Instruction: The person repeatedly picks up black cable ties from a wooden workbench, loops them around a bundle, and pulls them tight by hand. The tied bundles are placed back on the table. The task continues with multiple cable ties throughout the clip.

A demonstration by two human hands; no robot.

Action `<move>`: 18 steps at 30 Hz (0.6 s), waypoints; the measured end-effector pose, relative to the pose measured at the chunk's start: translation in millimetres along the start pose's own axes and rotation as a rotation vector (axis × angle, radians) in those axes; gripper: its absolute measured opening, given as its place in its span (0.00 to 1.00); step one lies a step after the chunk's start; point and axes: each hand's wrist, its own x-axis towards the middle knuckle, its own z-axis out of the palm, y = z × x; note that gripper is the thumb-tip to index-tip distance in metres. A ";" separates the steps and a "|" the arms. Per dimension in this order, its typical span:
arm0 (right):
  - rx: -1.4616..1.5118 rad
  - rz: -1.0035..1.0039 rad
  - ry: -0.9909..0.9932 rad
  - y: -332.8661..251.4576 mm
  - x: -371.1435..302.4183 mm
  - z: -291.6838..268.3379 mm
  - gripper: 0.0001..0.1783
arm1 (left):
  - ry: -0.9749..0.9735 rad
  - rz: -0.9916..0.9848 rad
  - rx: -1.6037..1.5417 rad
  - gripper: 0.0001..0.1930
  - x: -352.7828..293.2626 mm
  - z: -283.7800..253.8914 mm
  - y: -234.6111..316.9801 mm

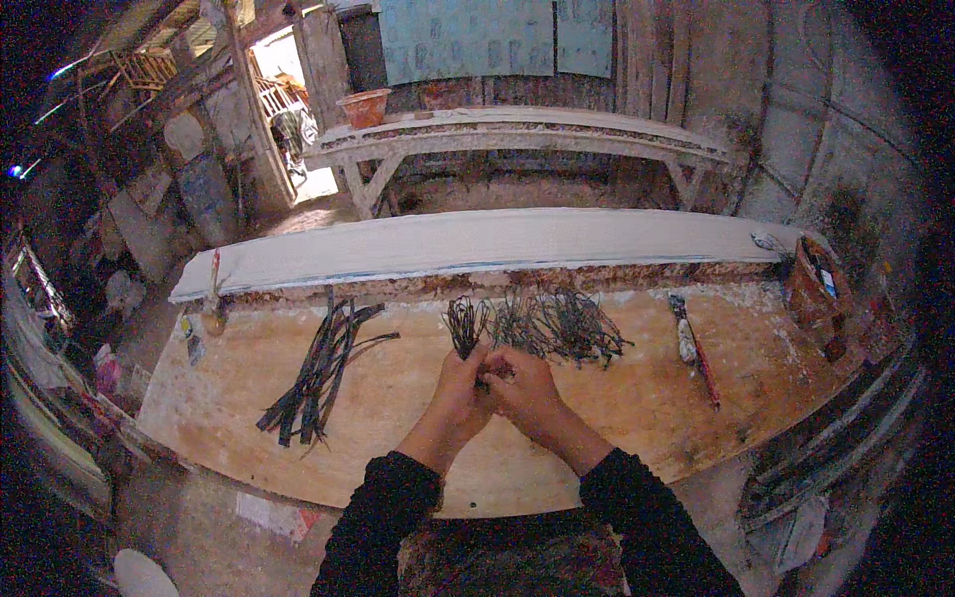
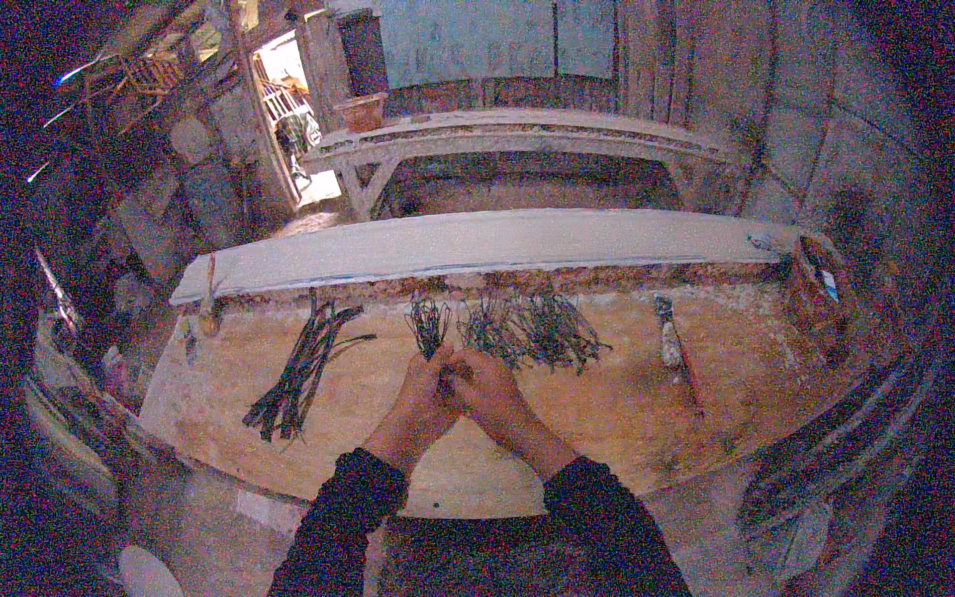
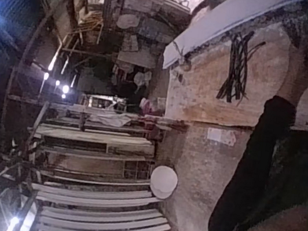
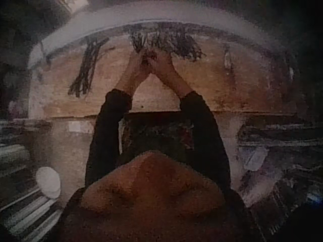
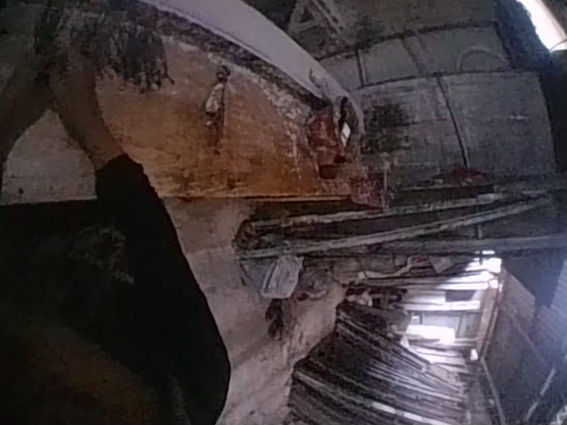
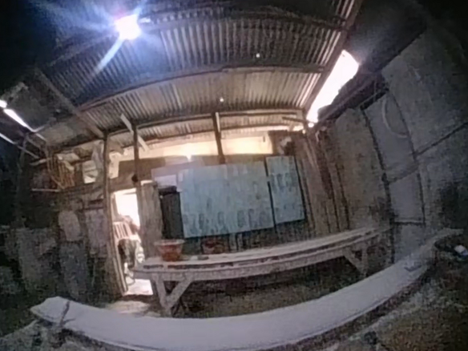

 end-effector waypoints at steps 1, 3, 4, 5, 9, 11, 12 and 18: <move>-0.043 -0.049 -0.009 3.4 1.7 0.4 0.10 | 0.029 0.005 -0.047 0.10 1.9 0.9 -1.6; -0.130 -0.057 -0.003 5.4 2.2 -0.9 0.10 | 0.077 0.020 -0.106 0.09 7.5 -3.7 -4.1; -0.172 -0.018 0.007 2.9 3.2 -1.7 0.11 | 0.101 0.036 -0.120 0.10 11.4 -10.3 -3.4; -0.213 0.020 0.018 1.5 4.5 -2.6 0.12 | 0.124 0.052 -0.133 0.10 14.5 -16.5 -3.2; -0.673 -0.048 0.097 23.5 11.4 -11.9 0.15 | 0.170 0.090 -0.096 0.11 18.8 -19.9 0.0; -0.833 -0.074 0.115 35.7 8.6 -15.2 0.15 | 0.173 0.107 -0.052 0.12 10.1 -12.1 6.7; -0.867 -0.041 0.077 40.7 8.1 -15.2 0.15 | 0.159 0.108 -0.078 0.12 11.6 -13.2 5.9; -0.903 -0.012 0.007 50.4 12.5 -12.4 0.14 | 0.130 0.141 -0.116 0.12 24.2 -29.9 0.1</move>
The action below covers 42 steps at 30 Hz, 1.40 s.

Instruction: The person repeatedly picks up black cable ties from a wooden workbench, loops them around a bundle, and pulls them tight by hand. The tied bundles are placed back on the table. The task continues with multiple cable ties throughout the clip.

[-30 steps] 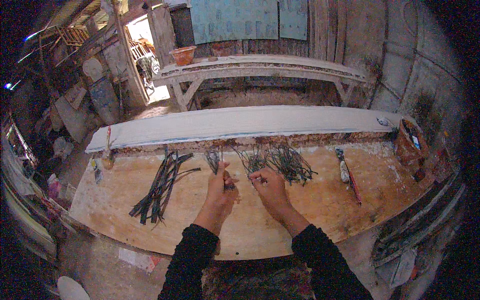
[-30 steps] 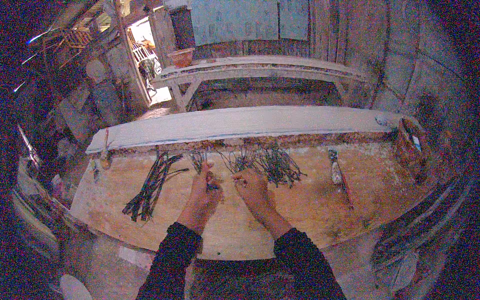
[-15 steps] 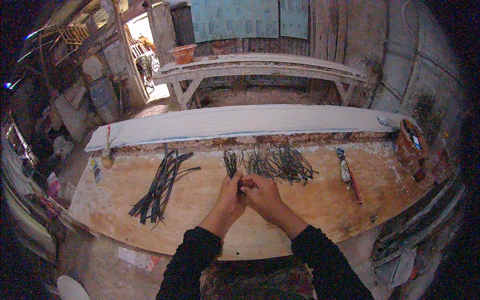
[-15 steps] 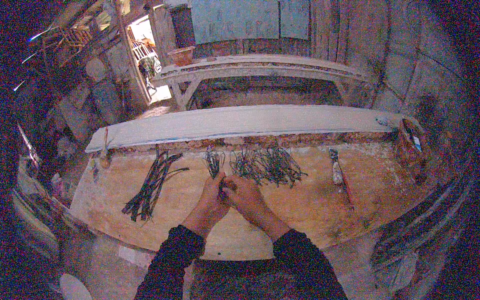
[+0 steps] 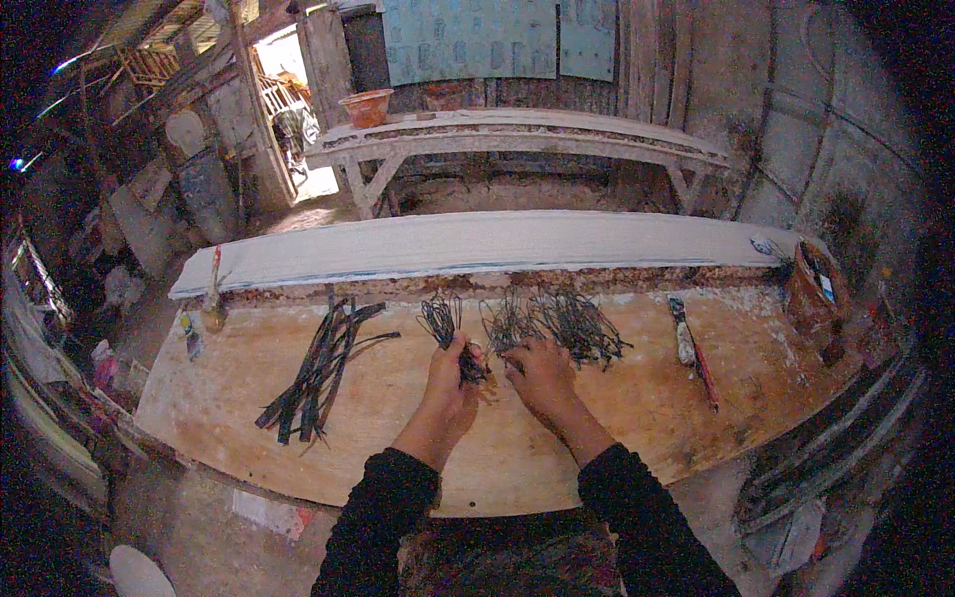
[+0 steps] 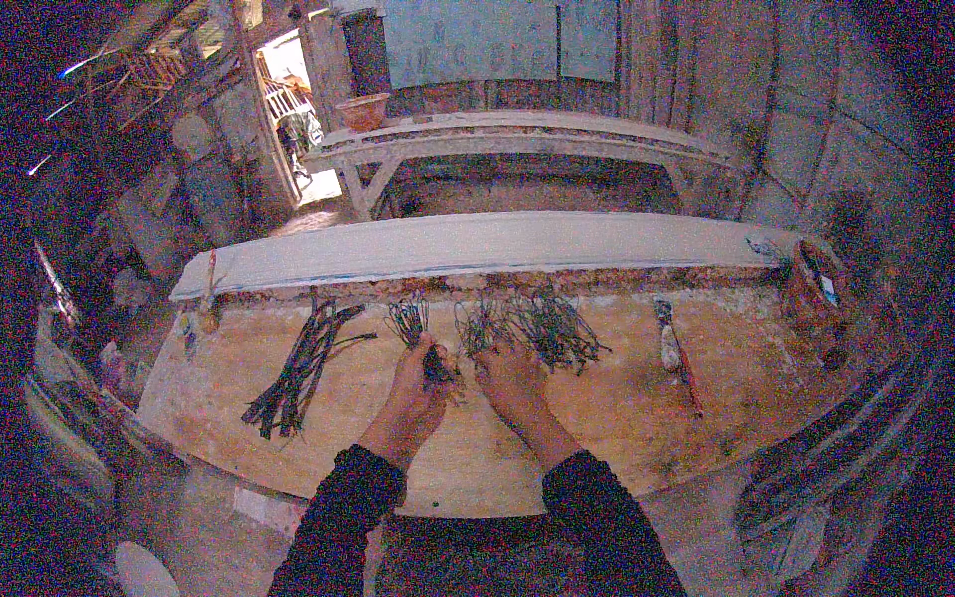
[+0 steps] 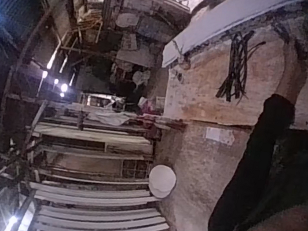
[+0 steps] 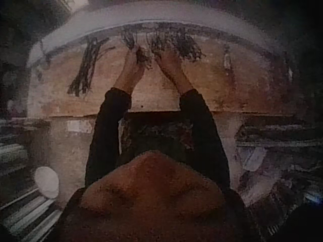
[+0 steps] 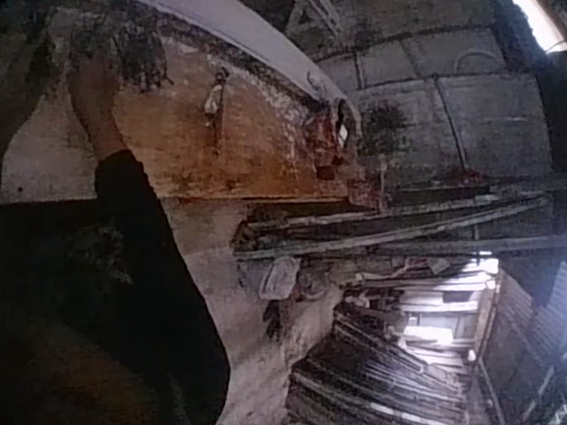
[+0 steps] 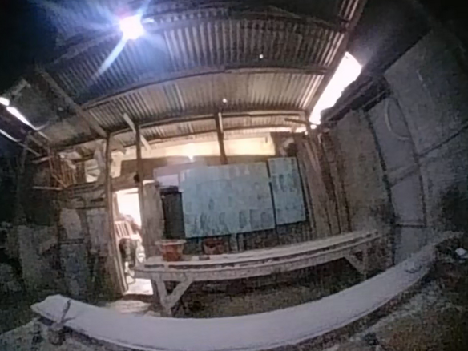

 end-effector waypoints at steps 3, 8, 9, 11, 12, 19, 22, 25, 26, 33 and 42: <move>0.051 0.014 0.032 9.2 5.6 6.7 0.12 | 0.001 0.016 -0.002 0.11 1.7 0.1 -3.0; 0.221 -0.113 0.256 13.9 8.1 -1.8 0.09 | -0.008 0.039 0.012 0.10 0.8 0.1 -2.1; 0.279 -0.078 0.263 13.1 8.4 -4.8 0.09 | -0.003 0.032 0.006 0.10 1.0 -0.2 -2.0; 0.394 -0.007 0.274 0.5 8.4 -24.6 0.09 | 0.008 0.019 -0.007 0.11 1.2 -0.7 -1.0; 0.491 0.024 0.302 1.1 9.4 -22.7 0.08 | 0.002 0.015 -0.013 0.11 1.1 -1.3 -0.7; 0.638 0.049 0.359 7.1 11.9 -25.6 0.09 | -0.040 -0.072 -0.018 0.12 1.5 -1.4 -3.9; 0.747 0.074 0.308 0.2 9.3 -27.1 0.08 | -0.057 -0.083 -0.044 0.14 -2.7 1.6 -2.5; 0.833 0.077 0.231 -13.4 2.4 -34.9 0.07 | -0.071 -0.074 -0.122 0.18 -8.8 7.0 -4.1; 0.850 0.071 0.204 -19.2 0.1 -37.6 0.07 | -0.083 -0.057 -0.143 0.20 -11.7 10.0 -5.0; 0.679 -0.097 0.038 -34.8 -10.6 -41.7 0.07 | -0.077 -0.150 -0.039 0.17 -43.3 52.0 7.2; 0.923 0.201 0.085 -13.7 4.1 -24.3 0.23 | -0.109 -0.237 0.053 0.12 -25.1 20.0 0.8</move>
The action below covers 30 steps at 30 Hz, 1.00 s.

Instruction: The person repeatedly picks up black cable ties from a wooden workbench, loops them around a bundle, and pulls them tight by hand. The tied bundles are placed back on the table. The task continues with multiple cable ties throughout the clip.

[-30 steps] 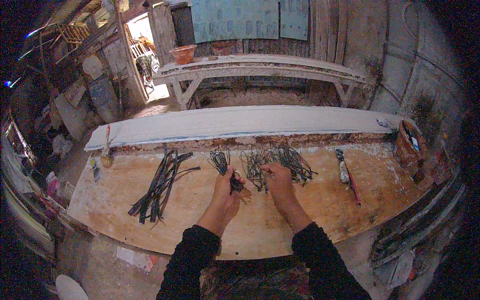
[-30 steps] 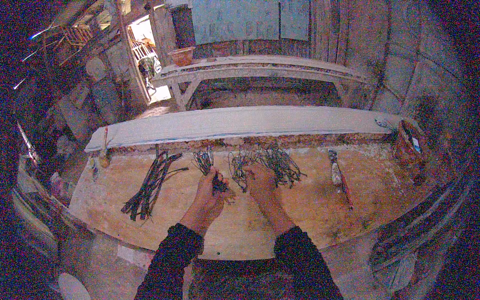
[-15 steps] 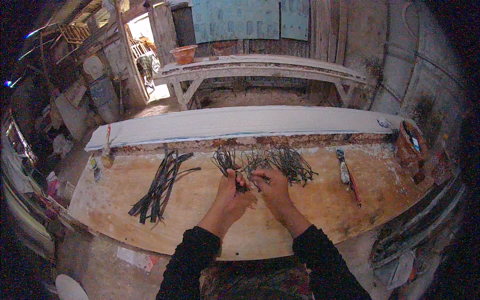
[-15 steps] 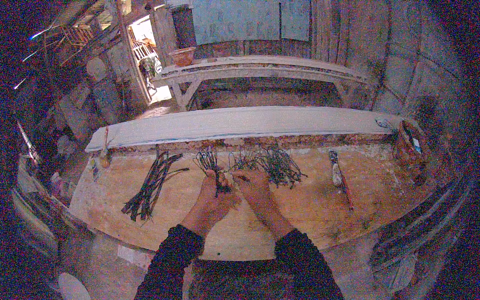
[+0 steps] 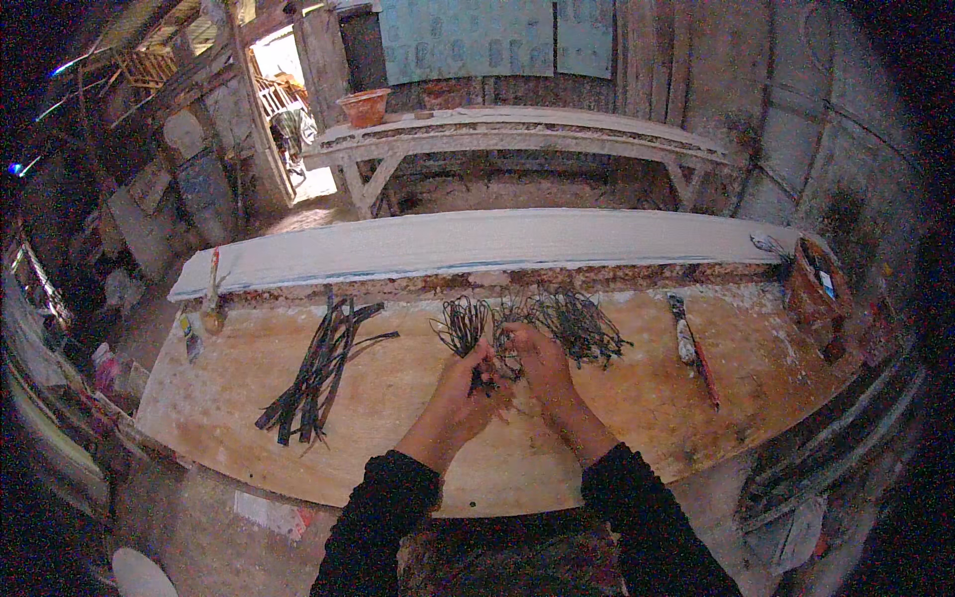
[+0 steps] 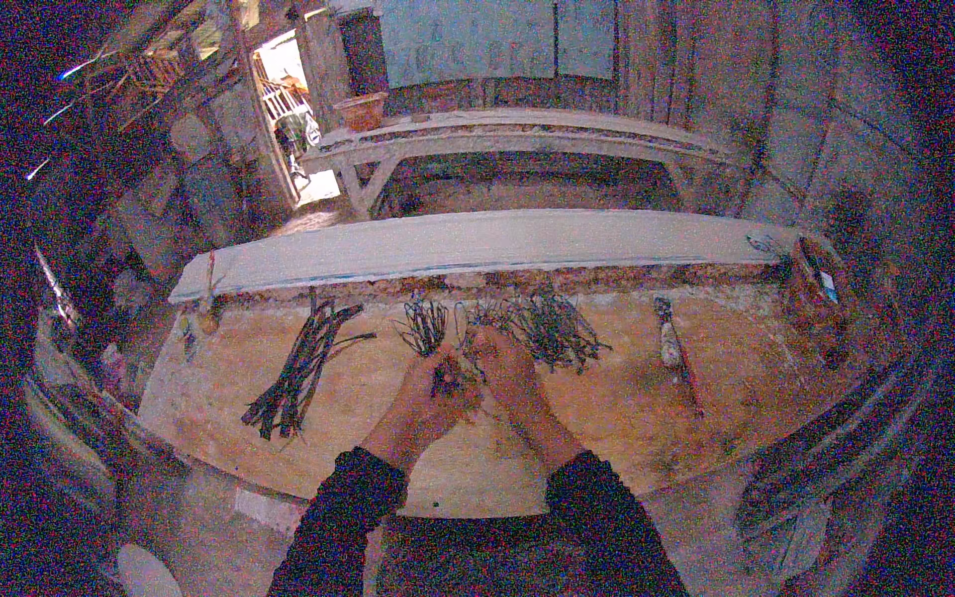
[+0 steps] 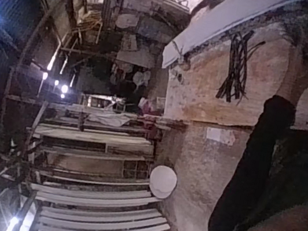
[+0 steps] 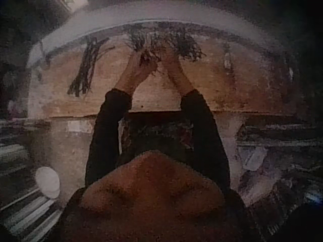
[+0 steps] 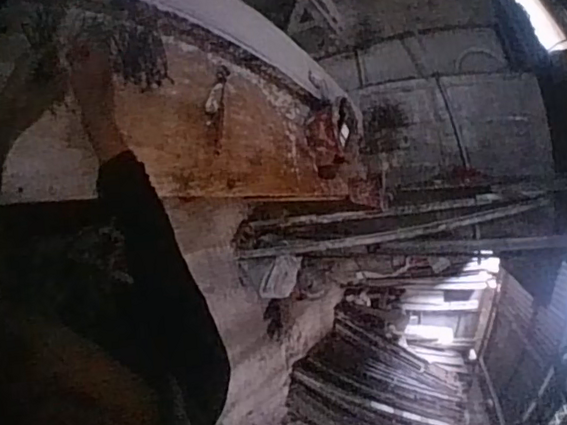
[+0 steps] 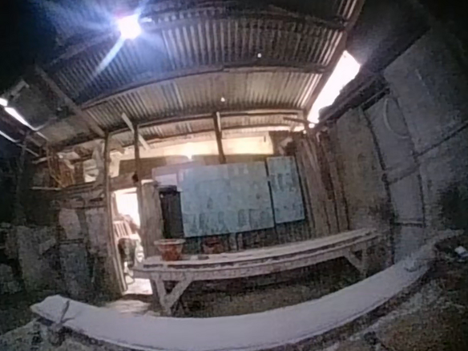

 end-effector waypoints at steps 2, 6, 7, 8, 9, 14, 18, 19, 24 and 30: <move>0.151 0.124 -0.033 -7.1 -6.3 6.6 0.27 | -0.015 -0.047 -0.071 0.11 -4.2 0.2 -0.6; 0.066 0.197 -0.143 54.3 5.2 15.6 0.32 | -0.154 -0.080 0.000 0.10 -7.1 11.8 -3.0; 0.013 0.216 -0.219 57.0 6.5 15.7 0.33 | -0.190 -0.024 0.118 0.10 -5.3 3.8 -6.0; -0.035 0.161 -0.246 61.1 7.7 17.0 0.35 | -0.204 -0.002 0.175 0.10 -2.4 -2.3 -8.5; -0.083 0.104 -0.269 64.9 8.7 18.1 0.36 | -0.218 0.019 0.232 0.10 0.4 -7.9 -10.9; -0.053 0.251 -0.295 41.7 6.7 12.7 0.32 | -0.198 -0.104 -0.258 0.11 7.5 -13.3 -8.1; -0.604 0.152 -0.374 -1.6 2.6 9.2 0.22 | 0.067 0.072 -0.225 0.14 -11.7 24.6 10.8; -0.757 0.093 -0.412 -4.3 1.9 8.1 0.19 | 0.077 0.095 -0.212 0.14 -10.5 21.9 12.4; -0.810 -0.119 -0.289 19.9 -2.2 7.3 0.11 | 0.053 0.200 -0.183 0.16 10.2 -8.7 10.2; -0.784 -0.073 -0.238 20.4 -1.1 5.4 0.07 | 0.110 0.268 -0.118 0.20 19.3 -17.4 10.4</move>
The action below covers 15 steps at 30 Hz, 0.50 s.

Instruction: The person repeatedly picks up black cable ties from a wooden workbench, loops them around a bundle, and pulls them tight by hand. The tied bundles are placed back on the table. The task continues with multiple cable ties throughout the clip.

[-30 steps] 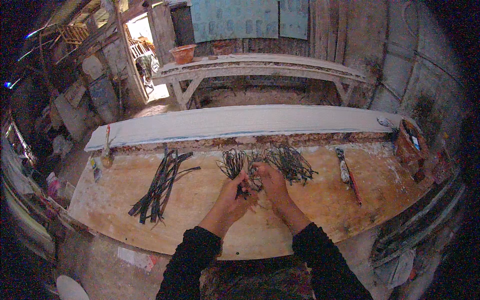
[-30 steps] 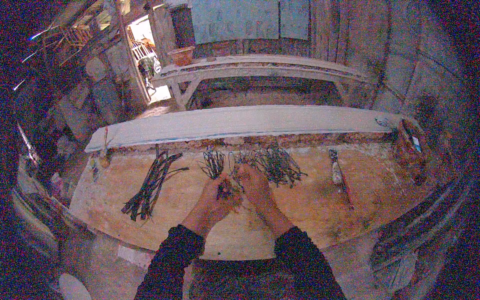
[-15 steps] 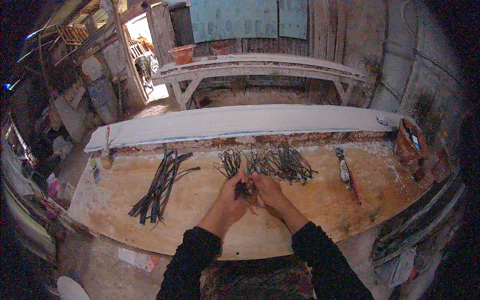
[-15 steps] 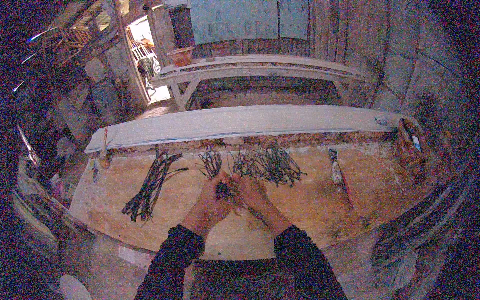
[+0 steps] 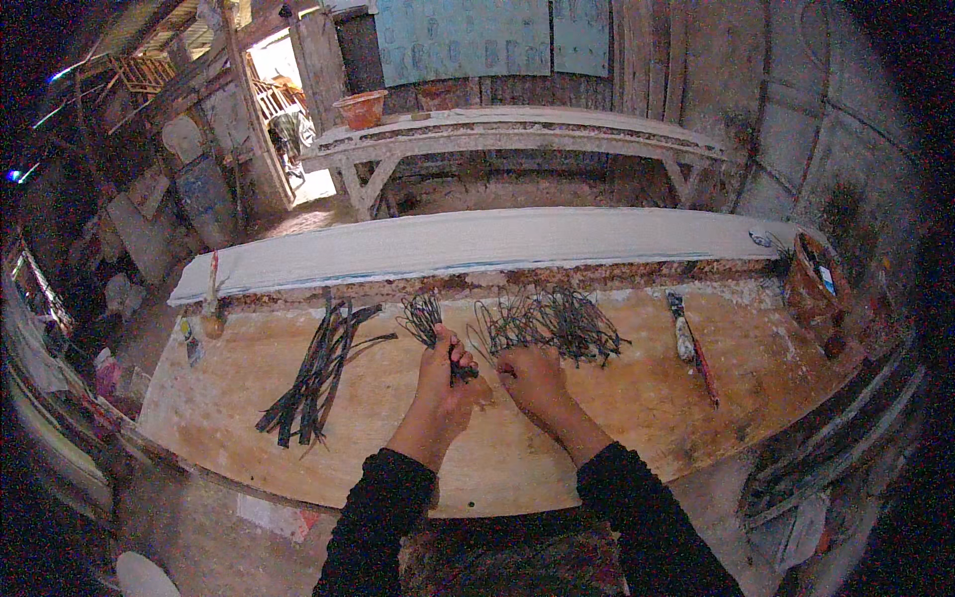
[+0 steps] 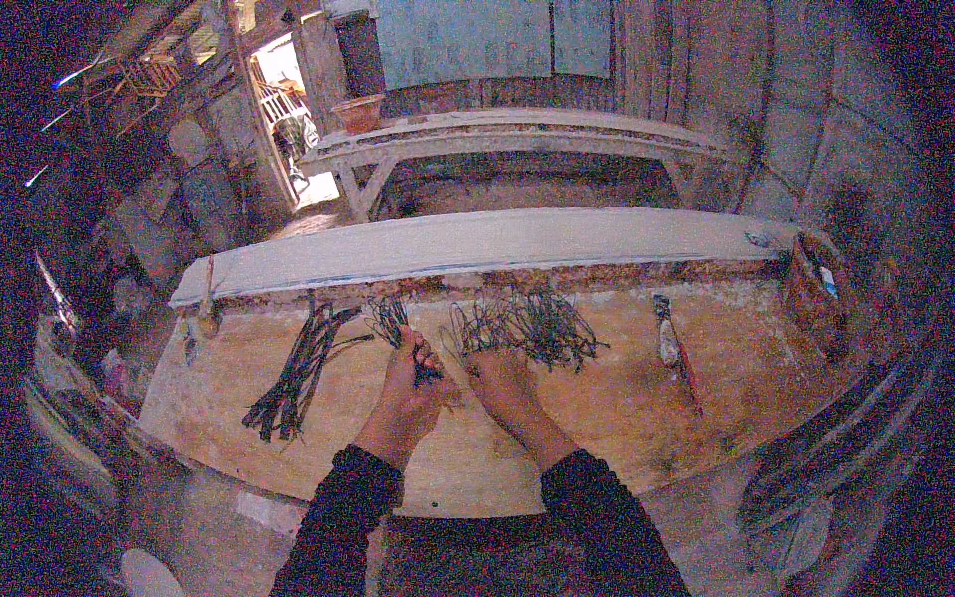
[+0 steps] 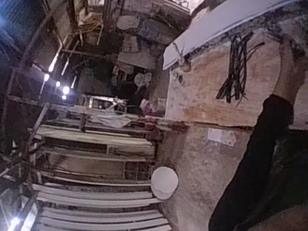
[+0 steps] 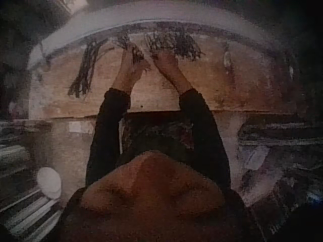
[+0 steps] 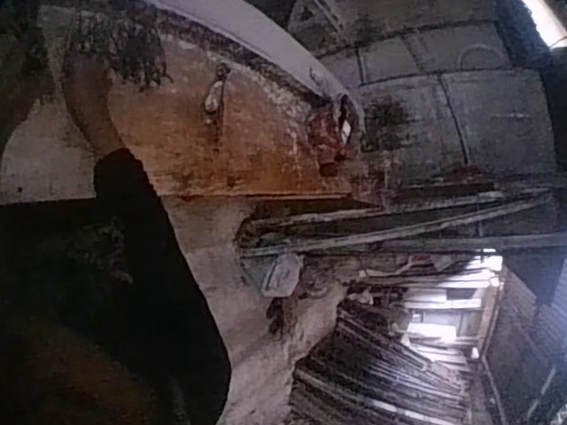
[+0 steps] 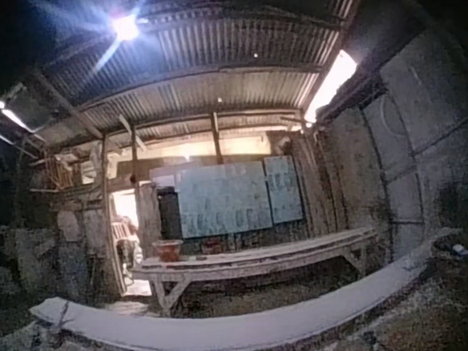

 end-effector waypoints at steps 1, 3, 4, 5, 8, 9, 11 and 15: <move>0.017 0.015 0.009 -0.8 -0.4 -0.6 0.07 | 0.006 -0.012 0.002 0.20 0.8 -1.8 0.0; 0.045 0.014 0.063 -1.6 -0.9 -1.4 0.07 | 0.019 -0.024 0.023 0.21 3.5 -6.9 -0.3; 0.056 -0.003 0.109 -2.5 -1.1 -2.2 0.06 | 0.026 -0.024 0.042 0.21 5.0 -9.8 -0.2; 0.067 -0.020 0.155 -3.7 -1.3 -3.3 0.06 | 0.034 -0.023 0.061 0.21 6.6 -12.3 -0.9; 0.206 -0.072 0.411 -12.7 -4.6 -16.5 0.08 | 0.043 0.028 0.072 0.21 8.2 -15.6 -2.0; 0.300 -0.082 0.404 -14.1 -3.3 -18.1 0.08 | 0.050 0.037 0.070 0.21 8.1 -16.2 -1.9; 0.483 -0.094 0.395 -14.5 -2.6 -21.7 0.10 | 0.063 0.021 0.047 0.22 6.3 -10.9 -3.7; 0.366 -0.308 0.394 -18.5 -8.9 -14.7 0.09 | -0.042 0.016 0.033 0.25 -3.3 -5.6 -12.3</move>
